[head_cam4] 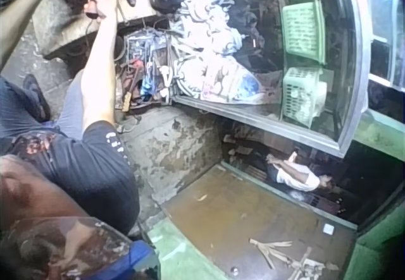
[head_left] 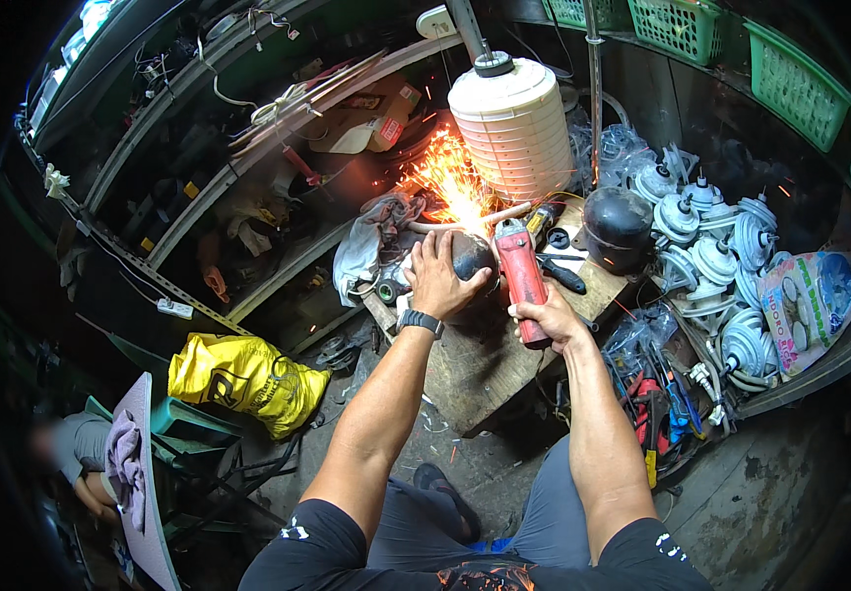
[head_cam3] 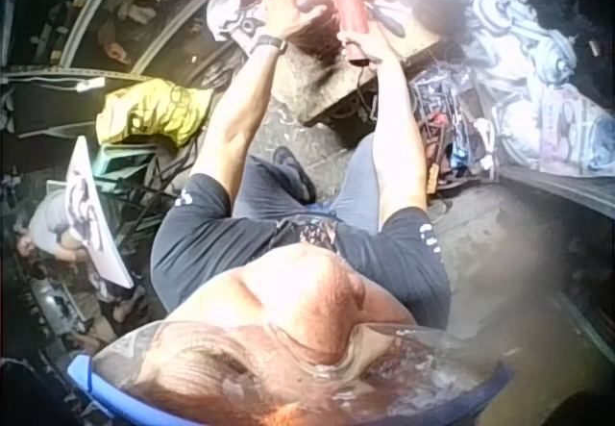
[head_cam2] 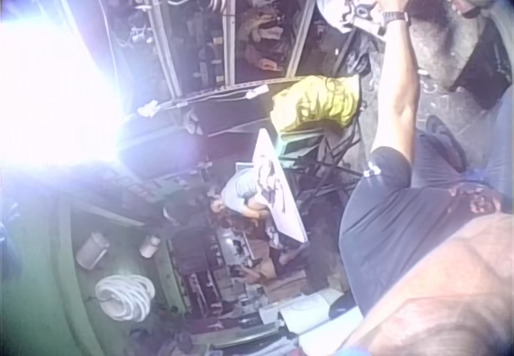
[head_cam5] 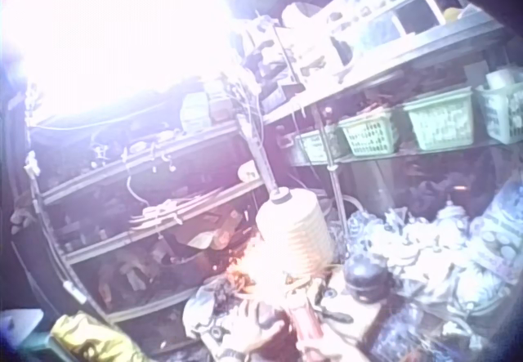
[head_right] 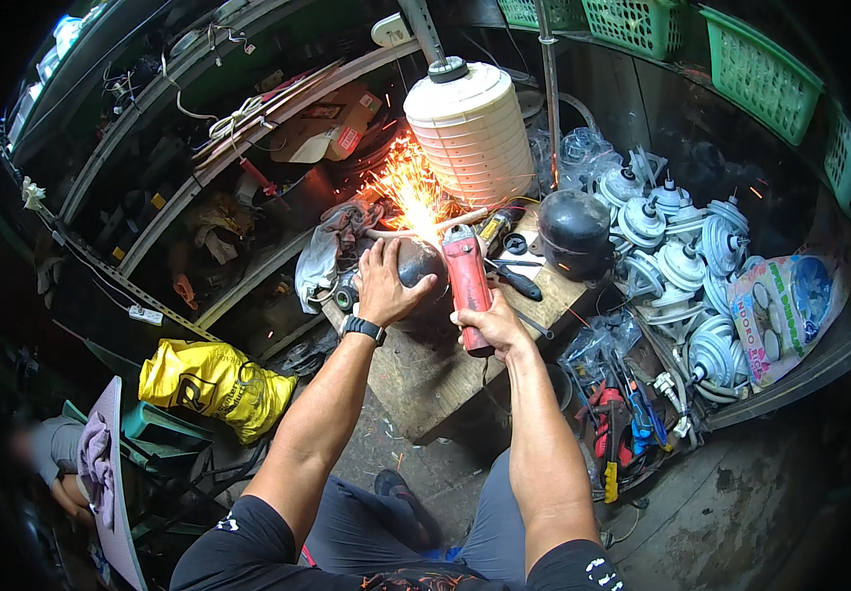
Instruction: The person uses a red power grinder to grind the surface of a black compressor housing while holding it by hand on a wooden work surface.
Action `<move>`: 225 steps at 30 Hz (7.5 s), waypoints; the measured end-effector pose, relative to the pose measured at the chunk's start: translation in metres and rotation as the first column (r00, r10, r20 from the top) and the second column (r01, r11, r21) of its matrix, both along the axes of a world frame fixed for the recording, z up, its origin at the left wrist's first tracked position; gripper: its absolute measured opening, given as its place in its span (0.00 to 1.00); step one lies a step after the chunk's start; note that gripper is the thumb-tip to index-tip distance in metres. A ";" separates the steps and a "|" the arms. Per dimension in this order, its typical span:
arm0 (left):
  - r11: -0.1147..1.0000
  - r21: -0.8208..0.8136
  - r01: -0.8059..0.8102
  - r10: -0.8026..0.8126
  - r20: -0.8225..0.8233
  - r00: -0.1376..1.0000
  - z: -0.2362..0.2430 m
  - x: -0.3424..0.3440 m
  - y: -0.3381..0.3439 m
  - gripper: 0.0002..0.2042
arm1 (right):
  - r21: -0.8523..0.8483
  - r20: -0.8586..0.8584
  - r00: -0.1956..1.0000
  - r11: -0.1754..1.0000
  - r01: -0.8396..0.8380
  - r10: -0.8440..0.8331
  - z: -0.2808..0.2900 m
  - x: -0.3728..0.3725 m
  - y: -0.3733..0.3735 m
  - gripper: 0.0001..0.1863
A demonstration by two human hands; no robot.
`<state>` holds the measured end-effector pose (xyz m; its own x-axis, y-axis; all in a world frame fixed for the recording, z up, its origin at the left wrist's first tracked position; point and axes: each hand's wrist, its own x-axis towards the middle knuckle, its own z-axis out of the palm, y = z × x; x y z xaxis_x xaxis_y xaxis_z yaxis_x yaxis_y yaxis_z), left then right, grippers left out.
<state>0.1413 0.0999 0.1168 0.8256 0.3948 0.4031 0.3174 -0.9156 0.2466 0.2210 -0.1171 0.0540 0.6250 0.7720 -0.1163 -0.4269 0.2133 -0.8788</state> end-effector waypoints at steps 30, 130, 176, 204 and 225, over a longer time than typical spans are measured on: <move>0.998 0.065 0.014 -0.016 0.037 0.999 -0.009 0.002 0.006 0.52 | -0.039 0.017 1.000 0.999 -0.024 0.025 0.001 0.004 -0.001 0.40; 0.999 -0.032 0.025 -0.026 -0.023 0.999 -0.006 -0.001 0.008 0.55 | -0.031 0.103 0.994 0.999 0.028 -0.025 0.018 -0.005 -0.006 0.24; 0.973 -0.013 0.231 -0.231 -0.100 0.968 0.014 0.001 0.036 0.57 | -0.079 0.037 0.989 0.986 0.146 -0.143 0.000 -0.011 -0.035 0.24; 0.999 -0.004 0.041 -0.041 -0.057 0.998 0.003 -0.007 0.024 0.56 | -0.166 0.037 0.995 0.981 0.099 -0.094 0.007 -0.019 -0.014 0.28; 0.998 -0.036 0.049 -0.050 -0.034 0.998 -0.005 -0.005 0.029 0.57 | -0.111 0.060 0.996 0.991 0.068 -0.061 0.005 -0.015 -0.015 0.35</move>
